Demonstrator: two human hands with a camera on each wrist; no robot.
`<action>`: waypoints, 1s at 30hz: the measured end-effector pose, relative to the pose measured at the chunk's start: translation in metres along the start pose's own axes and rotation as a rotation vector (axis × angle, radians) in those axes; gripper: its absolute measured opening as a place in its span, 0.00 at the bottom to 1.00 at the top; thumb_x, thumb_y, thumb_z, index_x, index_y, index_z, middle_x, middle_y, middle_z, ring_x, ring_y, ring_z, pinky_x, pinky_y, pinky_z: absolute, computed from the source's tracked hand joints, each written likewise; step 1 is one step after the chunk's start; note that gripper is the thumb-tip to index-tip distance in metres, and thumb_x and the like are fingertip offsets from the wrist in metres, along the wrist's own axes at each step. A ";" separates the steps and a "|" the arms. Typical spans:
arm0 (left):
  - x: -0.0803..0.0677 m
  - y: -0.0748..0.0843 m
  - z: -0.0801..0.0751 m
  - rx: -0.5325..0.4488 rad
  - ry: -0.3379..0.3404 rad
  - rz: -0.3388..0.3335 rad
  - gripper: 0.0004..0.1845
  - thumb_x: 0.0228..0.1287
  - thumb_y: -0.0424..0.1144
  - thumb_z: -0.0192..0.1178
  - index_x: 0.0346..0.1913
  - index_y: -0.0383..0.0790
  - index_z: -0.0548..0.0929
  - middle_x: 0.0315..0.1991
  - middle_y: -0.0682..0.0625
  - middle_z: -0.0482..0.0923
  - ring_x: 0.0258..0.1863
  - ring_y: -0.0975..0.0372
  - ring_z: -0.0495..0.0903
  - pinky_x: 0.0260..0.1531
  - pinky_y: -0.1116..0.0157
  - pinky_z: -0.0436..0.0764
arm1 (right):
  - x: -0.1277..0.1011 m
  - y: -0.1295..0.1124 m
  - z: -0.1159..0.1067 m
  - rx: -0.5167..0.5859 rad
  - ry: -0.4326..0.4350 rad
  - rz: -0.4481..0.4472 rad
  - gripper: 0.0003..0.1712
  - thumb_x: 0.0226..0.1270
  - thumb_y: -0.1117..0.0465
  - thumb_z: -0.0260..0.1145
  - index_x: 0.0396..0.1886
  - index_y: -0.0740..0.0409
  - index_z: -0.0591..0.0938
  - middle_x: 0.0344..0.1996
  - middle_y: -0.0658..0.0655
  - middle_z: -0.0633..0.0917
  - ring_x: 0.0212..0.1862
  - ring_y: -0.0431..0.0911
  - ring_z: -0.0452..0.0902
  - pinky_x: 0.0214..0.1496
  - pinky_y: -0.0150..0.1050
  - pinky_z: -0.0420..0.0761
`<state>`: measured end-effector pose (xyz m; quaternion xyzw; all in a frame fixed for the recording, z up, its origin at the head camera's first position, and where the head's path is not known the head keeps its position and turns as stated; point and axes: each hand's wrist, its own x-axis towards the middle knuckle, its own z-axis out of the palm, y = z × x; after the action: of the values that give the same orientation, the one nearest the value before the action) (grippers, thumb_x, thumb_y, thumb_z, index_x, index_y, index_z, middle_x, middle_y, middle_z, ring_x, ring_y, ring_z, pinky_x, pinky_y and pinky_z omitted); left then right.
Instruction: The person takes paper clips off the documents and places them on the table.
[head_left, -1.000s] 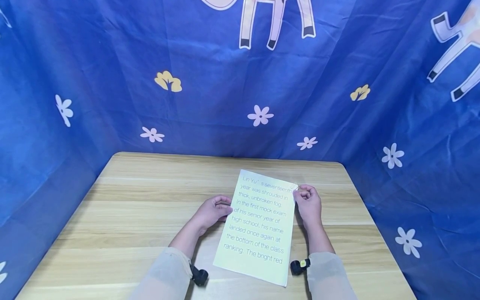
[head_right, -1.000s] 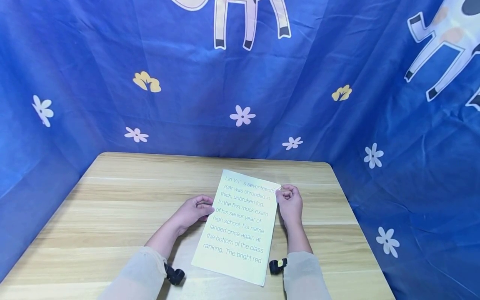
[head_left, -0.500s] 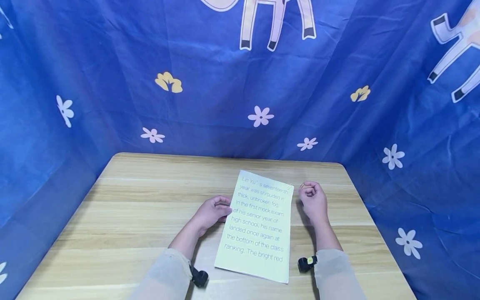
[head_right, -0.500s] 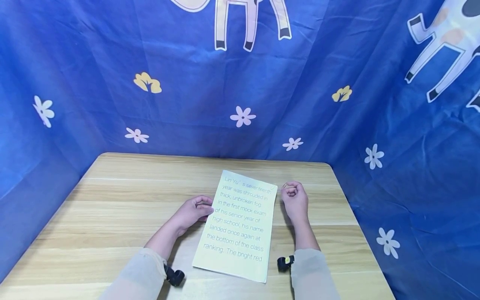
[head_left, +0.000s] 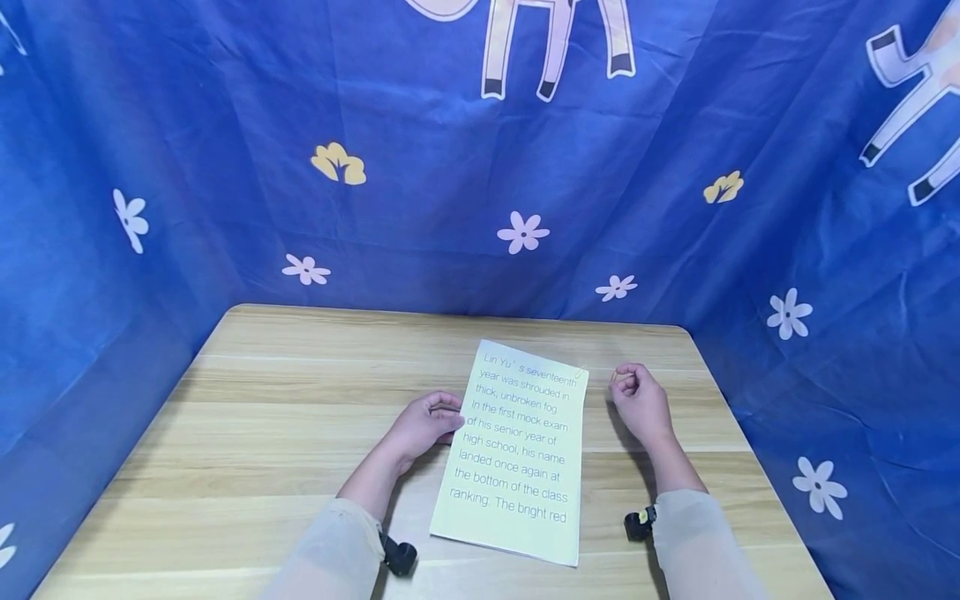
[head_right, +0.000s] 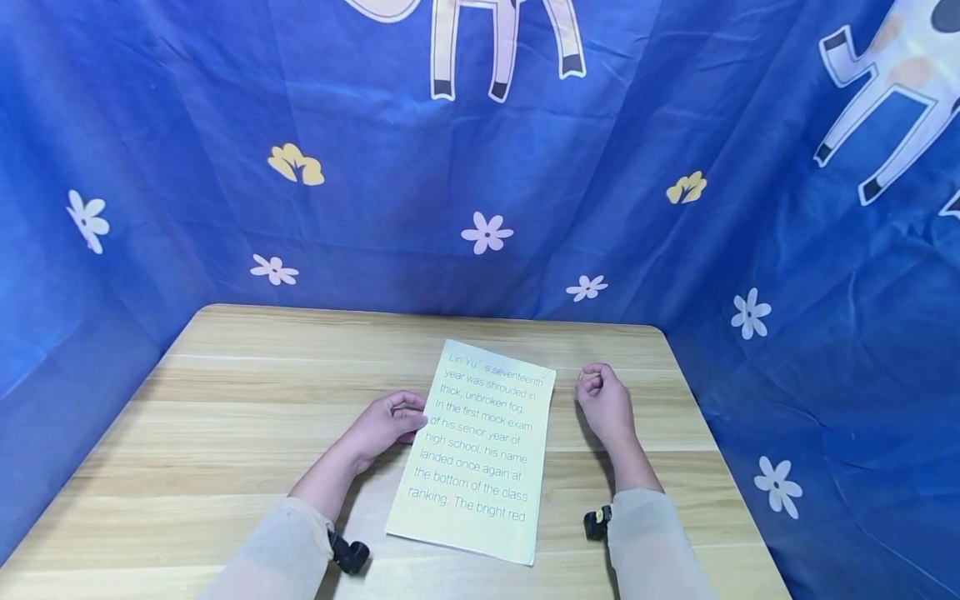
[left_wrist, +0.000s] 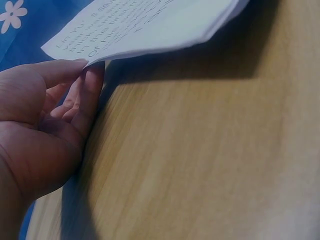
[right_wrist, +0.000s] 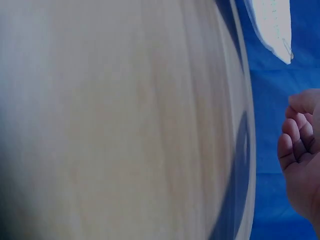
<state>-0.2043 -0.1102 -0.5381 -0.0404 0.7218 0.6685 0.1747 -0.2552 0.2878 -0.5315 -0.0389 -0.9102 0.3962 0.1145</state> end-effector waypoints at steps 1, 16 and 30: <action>0.000 0.000 0.000 0.002 -0.001 0.002 0.17 0.73 0.30 0.66 0.62 0.34 0.81 0.46 0.42 0.92 0.39 0.59 0.90 0.43 0.65 0.89 | 0.001 0.002 0.000 -0.011 -0.009 -0.002 0.16 0.71 0.65 0.70 0.56 0.61 0.82 0.36 0.57 0.89 0.36 0.40 0.80 0.39 0.26 0.78; 0.000 -0.001 0.002 0.002 0.009 0.005 0.17 0.73 0.29 0.66 0.61 0.33 0.81 0.46 0.41 0.92 0.38 0.59 0.90 0.43 0.64 0.90 | 0.014 0.026 -0.003 -0.076 -0.255 0.082 0.13 0.74 0.64 0.72 0.53 0.63 0.83 0.40 0.57 0.87 0.44 0.47 0.81 0.47 0.34 0.80; 0.004 -0.003 0.002 0.013 0.015 0.007 0.16 0.73 0.30 0.66 0.61 0.36 0.82 0.45 0.44 0.93 0.39 0.59 0.91 0.45 0.64 0.90 | 0.032 0.021 -0.008 -0.080 -0.370 0.165 0.16 0.73 0.63 0.72 0.55 0.66 0.85 0.39 0.53 0.85 0.45 0.44 0.78 0.52 0.35 0.76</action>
<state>-0.2069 -0.1083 -0.5425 -0.0417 0.7276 0.6640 0.1671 -0.2844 0.3131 -0.5364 -0.0443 -0.9244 0.3682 -0.0891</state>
